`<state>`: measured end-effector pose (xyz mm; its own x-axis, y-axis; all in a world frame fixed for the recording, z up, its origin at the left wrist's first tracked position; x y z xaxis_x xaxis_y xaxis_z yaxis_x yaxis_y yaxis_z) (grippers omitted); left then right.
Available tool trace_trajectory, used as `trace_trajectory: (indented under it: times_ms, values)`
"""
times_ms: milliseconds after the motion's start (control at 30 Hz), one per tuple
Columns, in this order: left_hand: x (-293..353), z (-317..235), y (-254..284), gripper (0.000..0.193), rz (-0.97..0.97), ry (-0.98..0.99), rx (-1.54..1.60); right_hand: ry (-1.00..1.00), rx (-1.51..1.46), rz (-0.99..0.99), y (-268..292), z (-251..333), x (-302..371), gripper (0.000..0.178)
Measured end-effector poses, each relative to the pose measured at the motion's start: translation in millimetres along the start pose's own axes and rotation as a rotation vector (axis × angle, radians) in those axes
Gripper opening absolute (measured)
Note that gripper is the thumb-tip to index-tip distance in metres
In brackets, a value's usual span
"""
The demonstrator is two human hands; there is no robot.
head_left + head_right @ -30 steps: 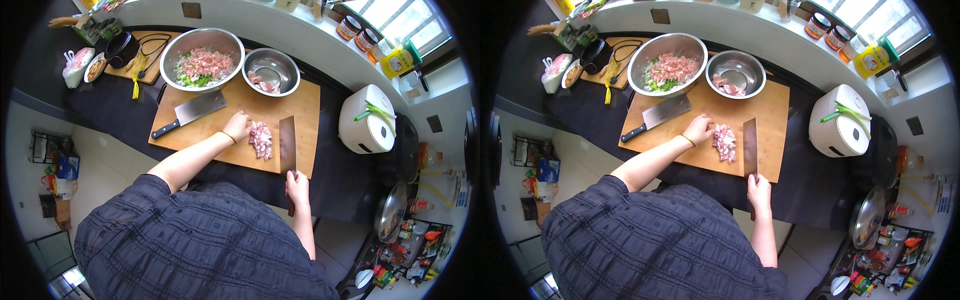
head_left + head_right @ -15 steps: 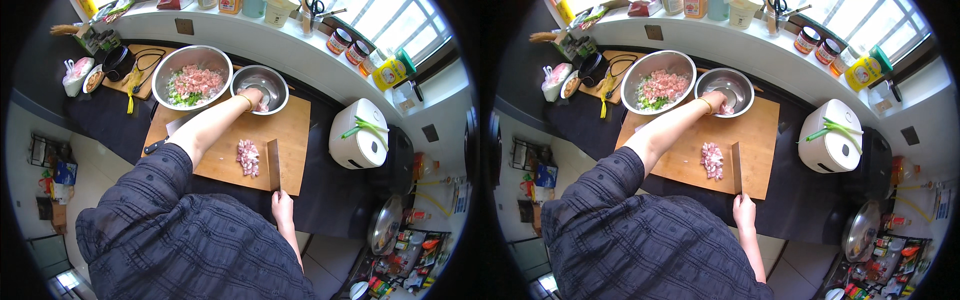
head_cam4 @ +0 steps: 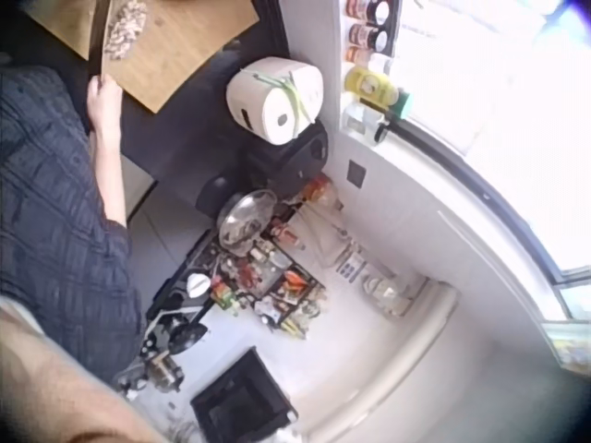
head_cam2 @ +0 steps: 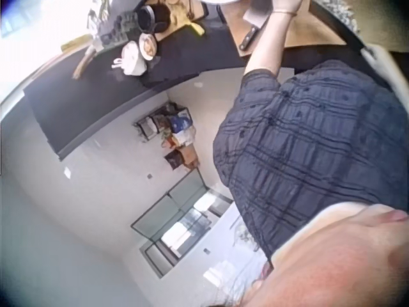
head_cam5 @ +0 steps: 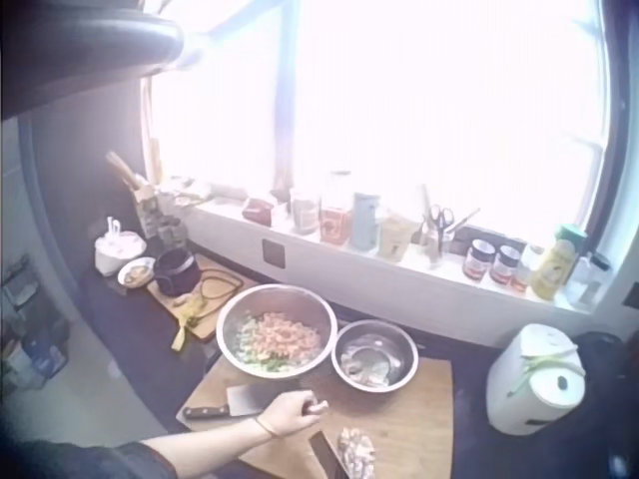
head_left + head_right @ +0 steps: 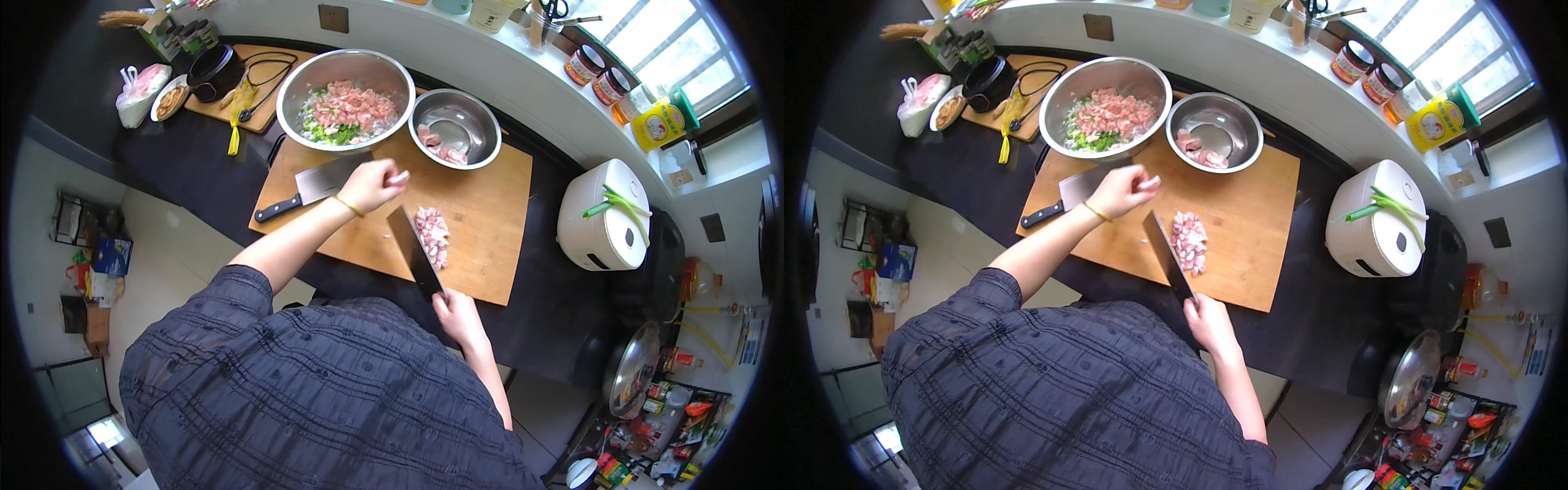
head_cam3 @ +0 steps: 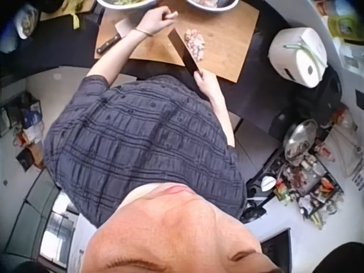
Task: The person chops raw meat into small pieces on a wooden cutting board using a cleaver. They occasionally use a second knife to assist in gathering the chopped meat. The chopped meat is transferred into a metal bowl containing other ingredients.
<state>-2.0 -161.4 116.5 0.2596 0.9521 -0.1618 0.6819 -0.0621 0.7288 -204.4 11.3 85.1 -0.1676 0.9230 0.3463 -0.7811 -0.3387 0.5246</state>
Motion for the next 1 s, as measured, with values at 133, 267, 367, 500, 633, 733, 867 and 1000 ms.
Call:
trace_trajectory:
  times_ms: [133,267,367,500,633,733,867,1000]
  values:
    - [57.7,37.3,-20.5,0.022,-0.129,0.049,-0.166,-0.050,0.038,-0.008,-23.0,-14.5,-10.0,0.027]
    - [87.7,13.9,-60.1,0.016,0.010,-0.267,-0.006,-0.131,-0.023,-0.160,-9.6,-38.5,-12.7,0.029]
    - [99.4,16.2,-44.0,0.022,-0.158,-0.257,0.007,-0.113,0.046,-0.096,-12.6,-33.4,-10.7,0.027]
    - [98.9,27.9,-45.6,0.027,-0.123,-0.058,-0.066,-0.088,0.005,-0.080,-25.7,-25.3,-9.3,0.024]
    - [97.3,30.1,-67.4,0.025,-0.051,-0.034,-0.116,-0.047,0.058,-0.033,-37.3,-16.0,-13.2,0.021]
    - [102.4,19.5,-56.3,0.021,-0.198,-0.137,-0.140,-0.099,0.032,0.047,-40.0,-15.5,-14.1,0.021]
    - [107.1,2.8,-49.9,0.013,-0.190,-0.363,-0.177,-0.104,0.017,0.041,-49.4,-26.8,-20.3,0.022]
    - [115.3,0.9,-63.2,0.006,-0.198,-0.448,-0.271,-0.122,0.065,-0.046,-45.3,-25.6,-21.7,0.021]
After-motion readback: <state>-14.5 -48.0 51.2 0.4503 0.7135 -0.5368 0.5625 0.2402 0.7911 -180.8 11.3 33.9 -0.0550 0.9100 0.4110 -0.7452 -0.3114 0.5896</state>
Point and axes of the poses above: each hand's wrist, its own x-axis away from the middle knuckle, its own y-axis out of the back of the hand, z = x × y, the point moved 8 cm from there along -x, towards the middle knuckle, and after that the axes turned 7 degrees about -x, right-handed, at the moved point
